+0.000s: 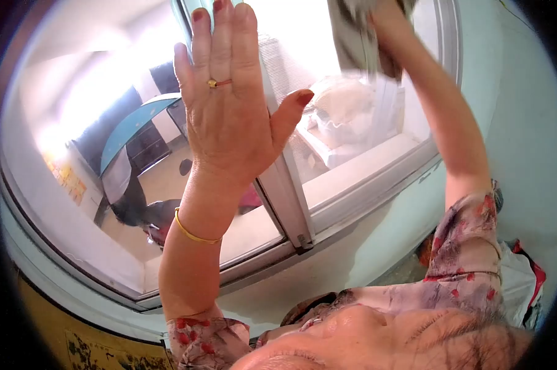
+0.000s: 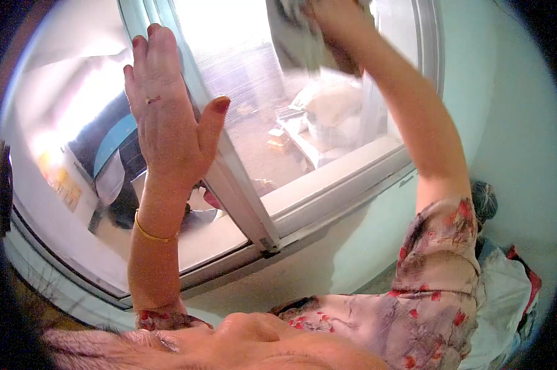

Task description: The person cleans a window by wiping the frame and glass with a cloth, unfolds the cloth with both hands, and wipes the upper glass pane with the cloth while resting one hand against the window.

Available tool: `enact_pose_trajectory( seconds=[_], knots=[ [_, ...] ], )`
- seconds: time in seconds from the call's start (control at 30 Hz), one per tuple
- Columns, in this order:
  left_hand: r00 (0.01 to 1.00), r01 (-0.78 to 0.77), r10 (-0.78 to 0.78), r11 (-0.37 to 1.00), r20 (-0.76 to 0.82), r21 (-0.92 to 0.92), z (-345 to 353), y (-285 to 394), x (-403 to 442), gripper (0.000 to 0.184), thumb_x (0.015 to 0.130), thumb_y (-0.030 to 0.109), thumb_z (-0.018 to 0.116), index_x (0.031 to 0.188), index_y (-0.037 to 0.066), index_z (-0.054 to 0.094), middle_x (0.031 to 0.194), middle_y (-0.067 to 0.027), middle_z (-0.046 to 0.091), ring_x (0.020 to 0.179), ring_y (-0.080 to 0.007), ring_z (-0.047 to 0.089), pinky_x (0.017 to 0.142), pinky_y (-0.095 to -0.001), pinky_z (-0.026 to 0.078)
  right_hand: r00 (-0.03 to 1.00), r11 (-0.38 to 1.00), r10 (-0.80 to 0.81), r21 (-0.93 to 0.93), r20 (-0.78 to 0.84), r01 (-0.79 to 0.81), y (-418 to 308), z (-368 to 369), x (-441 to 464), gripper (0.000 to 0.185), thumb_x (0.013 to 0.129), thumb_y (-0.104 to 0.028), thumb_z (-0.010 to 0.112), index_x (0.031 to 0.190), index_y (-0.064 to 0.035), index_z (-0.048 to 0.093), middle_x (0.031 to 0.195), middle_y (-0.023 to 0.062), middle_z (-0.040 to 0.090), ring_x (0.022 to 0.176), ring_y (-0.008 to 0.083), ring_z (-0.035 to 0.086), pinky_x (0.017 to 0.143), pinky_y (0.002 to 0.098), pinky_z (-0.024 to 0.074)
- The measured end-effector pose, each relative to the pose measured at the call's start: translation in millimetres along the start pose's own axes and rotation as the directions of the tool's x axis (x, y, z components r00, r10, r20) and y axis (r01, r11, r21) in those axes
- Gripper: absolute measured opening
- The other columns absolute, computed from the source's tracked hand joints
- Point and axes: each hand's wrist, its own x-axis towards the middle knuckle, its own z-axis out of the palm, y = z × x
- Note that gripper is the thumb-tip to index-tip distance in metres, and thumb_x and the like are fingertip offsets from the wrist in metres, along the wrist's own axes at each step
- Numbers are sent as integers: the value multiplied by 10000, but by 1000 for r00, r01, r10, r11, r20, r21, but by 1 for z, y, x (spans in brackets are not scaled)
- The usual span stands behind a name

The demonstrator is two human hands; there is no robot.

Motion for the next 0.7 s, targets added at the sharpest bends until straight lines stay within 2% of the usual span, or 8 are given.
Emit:
enact_pose_trajectory(
  seconds=[0.13, 0.23, 0.33, 0.37, 0.4, 0.47, 0.57, 0.7],
  knots=[
    [1000, -8, 8, 1000, -4, -5, -1, 2, 3, 921, 897, 678, 295, 1465, -36, 172, 1520, -252, 188, 1423, -409, 136, 1129, -554, 69, 955, 987, -125, 127, 269, 94, -15, -7, -142, 649, 833, -265, 580, 1392, -14, 364, 1418, 245, 355, 1344, 412, 300, 1140, 491, 180],
    [1000, -18, 18, 1000, -3, -4, -1, 1, 2, 917, 899, 678, 285, 1465, -35, 175, 1520, -252, 187, 1423, -409, 135, 1130, -552, 67, 852, 953, -250, 275, 460, 131, -30, -24, -250, 627, 839, -270, 567, 1381, -15, 381, 1405, 246, 376, 1333, 416, 319, 1134, 498, 194],
    [1000, -8, 8, 1000, -4, -10, 0, 2, 2, 920, 895, 685, 282, 1463, -33, 186, 1519, -250, 194, 1423, -409, 137, 1130, -552, 66, 740, 912, -365, 376, 565, 162, -39, -46, -317, 606, 846, -275, 555, 1371, -17, 399, 1391, 247, 397, 1322, 420, 338, 1128, 505, 208],
    [1000, -9, 9, 1000, -9, -20, 0, 1, 2, 920, 894, 687, 283, 1462, -32, 193, 1518, -248, 200, 1422, -409, 138, 1130, -552, 66, 741, 923, -335, 359, 582, 136, -46, -53, -316, 585, 853, -282, 541, 1358, -15, 413, 1387, 244, 400, 1318, 420, 344, 1126, 503, 211],
    [1000, -10, 10, 1000, -15, -30, 0, 1, 2, 920, 892, 689, 285, 1460, -30, 200, 1516, -246, 206, 1422, -409, 140, 1130, -552, 67, 736, 917, -321, 390, 597, 84, -46, -51, -307, 649, 830, -284, 576, 1392, -24, 378, 1414, 238, 375, 1342, 402, 318, 1134, 495, 200],
    [1000, 3, -4, 1000, -13, -23, 0, 1, 3, 924, 887, 696, 288, 1457, -27, 211, 1515, -243, 215, 1421, -410, 142, 1130, -553, 67, 809, 916, -271, 397, 521, 52, -40, -28, -289, 659, 821, -272, 584, 1390, -16, 373, 1408, 239, 376, 1332, 401, 321, 1126, 491, 207],
    [1000, 14, -14, 1000, 2, -21, -2, 3, 2, 935, 878, 709, 290, 1453, -25, 225, 1513, -241, 221, 1420, -410, 145, 1130, -556, 68, 891, 952, -217, 288, 399, 103, -31, -8, -194, 615, 812, -244, 586, 1346, 5, 412, 1348, 247, 425, 1275, 402, 375, 1091, 479, 255],
    [1000, 19, -19, 1000, 19, 5, -3, 3, 1, 952, 869, 724, 281, 1454, -26, 223, 1515, -240, 217, 1421, -409, 144, 1129, -562, 64, 968, 981, -194, 59, 158, 187, -17, -5, -34, 558, 799, -207, 589, 1287, 33, 464, 1268, 258, 491, 1198, 405, 447, 1045, 462, 319]
  ],
)
